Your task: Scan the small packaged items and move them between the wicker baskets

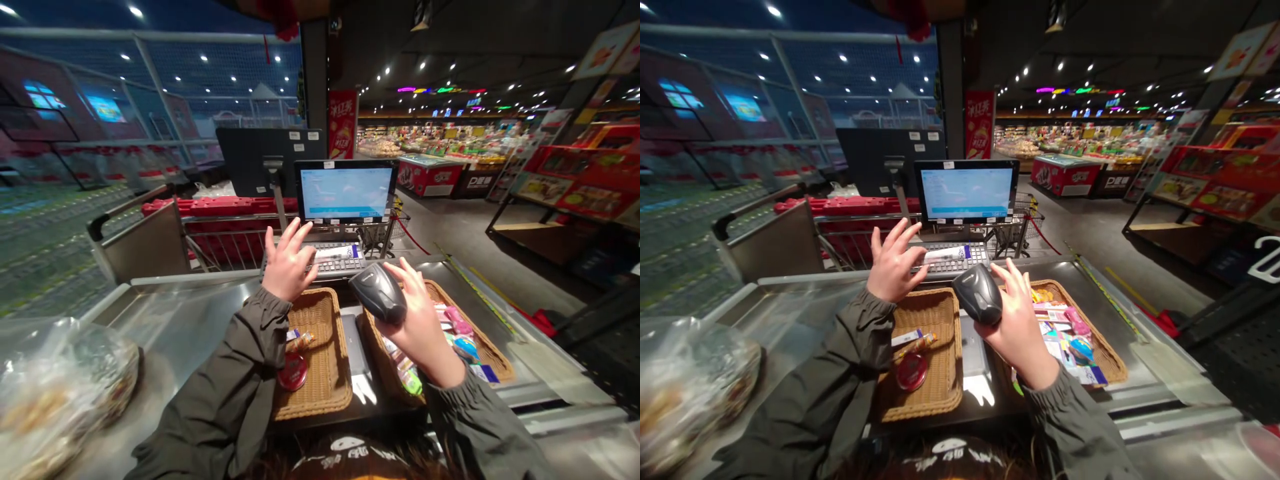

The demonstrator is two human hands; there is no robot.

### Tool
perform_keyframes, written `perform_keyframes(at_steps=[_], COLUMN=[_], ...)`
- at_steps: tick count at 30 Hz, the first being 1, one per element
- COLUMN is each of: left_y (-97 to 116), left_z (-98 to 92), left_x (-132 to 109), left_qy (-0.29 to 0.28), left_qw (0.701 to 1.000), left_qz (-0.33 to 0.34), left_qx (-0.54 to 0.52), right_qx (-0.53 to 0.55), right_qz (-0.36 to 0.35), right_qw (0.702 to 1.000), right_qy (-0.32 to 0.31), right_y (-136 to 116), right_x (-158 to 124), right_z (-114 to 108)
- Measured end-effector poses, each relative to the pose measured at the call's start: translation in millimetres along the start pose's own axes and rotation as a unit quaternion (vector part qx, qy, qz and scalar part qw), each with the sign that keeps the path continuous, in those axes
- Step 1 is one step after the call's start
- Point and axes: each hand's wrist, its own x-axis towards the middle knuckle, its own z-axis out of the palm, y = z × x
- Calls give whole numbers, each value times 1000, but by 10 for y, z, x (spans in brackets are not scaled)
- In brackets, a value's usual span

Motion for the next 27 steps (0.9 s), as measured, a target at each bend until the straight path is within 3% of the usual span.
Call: perform_keyframes(at_steps=[10, 27], left_y=[-154, -270], left_z=[-49, 23], left_x=[-16, -65], left_qy=[6, -1], left_qw=[1000, 1000], left_qz=[-8, -10], left_qx=[16, 4], right_qx=[-8, 13], right_qz=[-15, -11], right_qw=[1000, 1000], right_qy=[-18, -7], right_y=[-167, -200], right_x=[259, 237], right_z=[192, 243])
